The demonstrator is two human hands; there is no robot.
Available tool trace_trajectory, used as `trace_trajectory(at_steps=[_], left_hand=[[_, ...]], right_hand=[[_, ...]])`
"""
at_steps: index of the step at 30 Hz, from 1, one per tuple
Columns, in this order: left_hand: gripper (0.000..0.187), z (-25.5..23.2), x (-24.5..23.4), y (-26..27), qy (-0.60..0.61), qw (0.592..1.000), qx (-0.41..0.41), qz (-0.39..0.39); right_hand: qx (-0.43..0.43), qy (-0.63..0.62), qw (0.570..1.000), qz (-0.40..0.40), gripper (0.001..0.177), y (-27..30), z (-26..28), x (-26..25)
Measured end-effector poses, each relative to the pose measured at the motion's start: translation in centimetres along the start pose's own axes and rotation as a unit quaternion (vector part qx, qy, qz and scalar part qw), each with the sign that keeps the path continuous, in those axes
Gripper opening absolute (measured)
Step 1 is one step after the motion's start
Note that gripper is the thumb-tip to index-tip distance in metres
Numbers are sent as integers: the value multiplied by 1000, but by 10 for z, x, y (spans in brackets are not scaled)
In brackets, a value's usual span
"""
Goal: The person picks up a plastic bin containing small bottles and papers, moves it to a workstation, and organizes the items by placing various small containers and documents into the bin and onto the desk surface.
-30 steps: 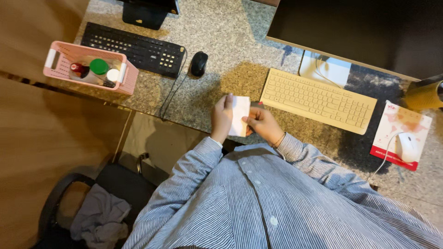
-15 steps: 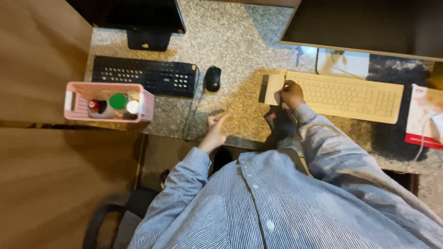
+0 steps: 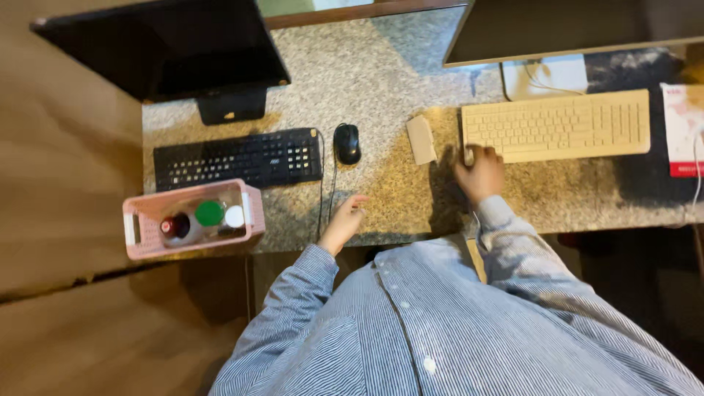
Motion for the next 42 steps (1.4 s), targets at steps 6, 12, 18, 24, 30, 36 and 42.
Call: trace_trajectory(at_steps=[6, 12, 18, 24, 30, 36, 42], left_hand=[[41, -10, 20, -39, -5, 993, 54, 101], [68, -90, 79, -35, 43, 967, 103, 230], [74, -164, 105, -8, 165, 949, 181, 199], [71, -175, 101, -4, 179, 958, 151, 168], [66, -176, 107, 1, 213, 951, 179, 137], [64, -166, 99, -4, 200, 956, 196, 91], [53, -150, 60, -24, 205, 967, 151, -22]], right_hand=[[80, 31, 987, 138, 80, 73, 12, -22], [24, -436, 897, 64, 87, 85, 45, -47], [64, -491, 863, 99, 82, 85, 79, -108], [-15, -420, 907, 9, 75, 88, 95, -146], [10, -362, 932, 2, 66, 85, 105, -149], [-22, -354, 935, 22, 64, 82, 113, -144], [-5, -447, 890, 88, 58, 83, 115, -107]])
Point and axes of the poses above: each hand's wrist, its own y-axis away from the middle knuckle, its own x-axis out of the palm, z = x × y, the point moved 3 cm from there along -y, towards the middle knuckle, and after that the axes turned 1 degree about x, right-handed, at the moved point
